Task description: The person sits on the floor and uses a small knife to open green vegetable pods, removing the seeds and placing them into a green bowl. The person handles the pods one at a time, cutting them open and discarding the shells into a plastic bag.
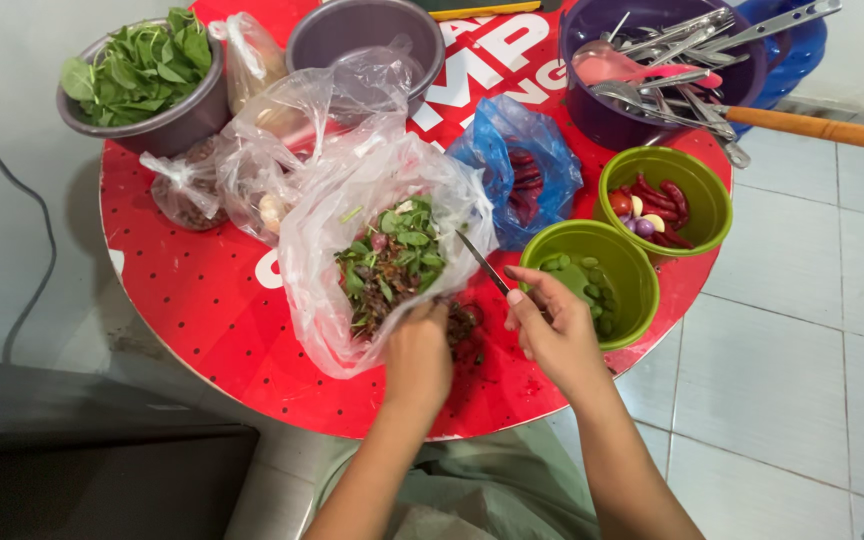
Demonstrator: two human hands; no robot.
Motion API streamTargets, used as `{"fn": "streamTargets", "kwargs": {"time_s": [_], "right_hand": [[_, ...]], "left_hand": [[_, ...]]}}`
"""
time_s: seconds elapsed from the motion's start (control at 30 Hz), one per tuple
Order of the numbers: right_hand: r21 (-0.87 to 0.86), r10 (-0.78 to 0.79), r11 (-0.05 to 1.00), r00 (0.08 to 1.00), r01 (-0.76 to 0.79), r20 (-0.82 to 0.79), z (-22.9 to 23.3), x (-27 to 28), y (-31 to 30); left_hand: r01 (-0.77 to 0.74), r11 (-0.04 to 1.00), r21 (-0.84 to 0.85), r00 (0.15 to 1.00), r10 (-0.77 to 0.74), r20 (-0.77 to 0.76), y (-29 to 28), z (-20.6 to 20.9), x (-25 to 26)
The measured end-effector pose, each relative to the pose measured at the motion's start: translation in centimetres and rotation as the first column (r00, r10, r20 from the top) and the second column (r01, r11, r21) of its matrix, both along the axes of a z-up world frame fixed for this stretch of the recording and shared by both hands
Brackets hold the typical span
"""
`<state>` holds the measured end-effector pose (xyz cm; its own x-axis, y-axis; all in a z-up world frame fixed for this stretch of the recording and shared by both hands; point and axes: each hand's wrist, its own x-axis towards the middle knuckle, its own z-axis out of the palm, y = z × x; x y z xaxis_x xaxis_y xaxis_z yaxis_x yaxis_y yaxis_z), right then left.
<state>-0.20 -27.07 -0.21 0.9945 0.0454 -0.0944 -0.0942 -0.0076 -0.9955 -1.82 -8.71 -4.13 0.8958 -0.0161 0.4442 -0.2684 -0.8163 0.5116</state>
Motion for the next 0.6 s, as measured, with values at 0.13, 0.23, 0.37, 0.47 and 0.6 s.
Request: {"fn": "streamTargets", "kwargs": {"time_s": [0.13, 0.23, 0.37, 0.47, 0.6], "right_hand": [[-0.009, -0.002, 1.0, 1.0, 0.002, -0.001, 0.1, -0.2, -0.3], [-0.007, -0.004, 1.0, 1.0, 0.004, 0.001, 0.2, -0.2, -0.3], [-0.004, 0.007, 1.0, 1.0, -0.007, -0.002, 0.1, -0.3, -0.4], [-0.02, 0.014, 1.0, 1.0, -0.014, -0.003, 0.2, -0.4, 0.0], [-0.03, 0.034, 0.999, 0.999, -0.033, 0.005, 0.4, -0.7, 0.6]], "left_hand": [[0.0, 0.998, -0.058, 0.999, 0.002, 0.039, 0.9, -1.1, 0.5], [0.026, 0.998, -0.065, 0.989, -0.035, -0.143, 1.0, -1.5, 0.4], [0.052, 0.999, -0.006, 0.956, -0.051, -0.288, 0.8, -1.6, -0.9], [0.057, 0.998, 0.005, 0.962, -0.053, -0.269, 0.7, -1.5, -1.6], [0.079, 0.995, -0.057, 0.978, -0.089, -0.189, 1.0, -0.9, -2.1]]}}
